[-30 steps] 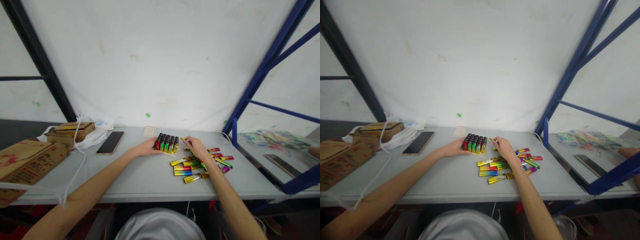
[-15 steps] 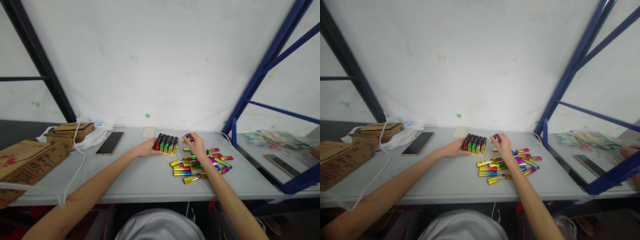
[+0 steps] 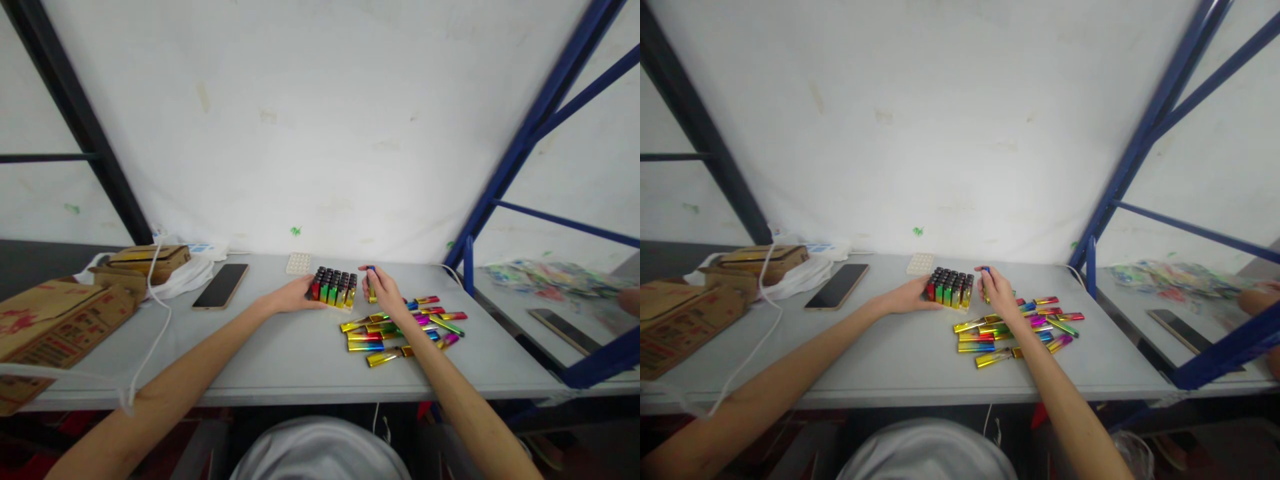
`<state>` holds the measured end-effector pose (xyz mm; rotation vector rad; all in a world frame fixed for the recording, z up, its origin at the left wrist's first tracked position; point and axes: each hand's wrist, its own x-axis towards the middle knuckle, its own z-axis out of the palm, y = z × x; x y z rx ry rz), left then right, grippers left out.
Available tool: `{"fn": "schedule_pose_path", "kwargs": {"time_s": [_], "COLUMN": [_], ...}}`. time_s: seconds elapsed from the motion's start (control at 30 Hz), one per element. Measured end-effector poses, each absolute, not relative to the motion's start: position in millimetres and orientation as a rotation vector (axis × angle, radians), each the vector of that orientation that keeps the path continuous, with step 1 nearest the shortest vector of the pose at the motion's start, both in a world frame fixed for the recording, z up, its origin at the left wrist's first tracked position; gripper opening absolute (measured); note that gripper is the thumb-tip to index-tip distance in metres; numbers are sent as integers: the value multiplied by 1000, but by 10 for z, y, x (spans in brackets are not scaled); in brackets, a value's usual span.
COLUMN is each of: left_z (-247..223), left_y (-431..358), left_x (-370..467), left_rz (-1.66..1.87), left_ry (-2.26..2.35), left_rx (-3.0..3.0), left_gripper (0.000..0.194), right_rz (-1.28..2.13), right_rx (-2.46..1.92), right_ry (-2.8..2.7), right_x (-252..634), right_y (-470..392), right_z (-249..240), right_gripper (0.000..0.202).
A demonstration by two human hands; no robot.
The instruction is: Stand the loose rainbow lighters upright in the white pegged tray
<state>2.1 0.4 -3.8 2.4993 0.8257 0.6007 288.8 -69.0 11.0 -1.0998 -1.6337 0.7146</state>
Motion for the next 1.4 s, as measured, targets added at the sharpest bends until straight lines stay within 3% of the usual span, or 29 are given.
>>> {"fn": "schedule_pose_path", "kwargs": {"time_s": [0.5,0.8,1.1,1.4], "left_z": [-26,-30,-16,-24], "left_y": [-10,3,-17,-9], "left_x": [23,22,27,20], "left_rz": [589,575,613,608], "left_ry": [816,844,811,834], "left_rx": [2503,2521,2503,2510], "left_gripper": [63,64,65,64], "right_rz": [342,301,256,212], "right_rx": [-1310,-1320,-1315,-1309], "right_ry": [-1617,-1674,-1694,-1750], "right_x": [2828,2816,2780,2812], "right_y": [-788,-779,-829,-802], "right_z": [187,176,224,174], "right_gripper": [56,41,49,37]}}
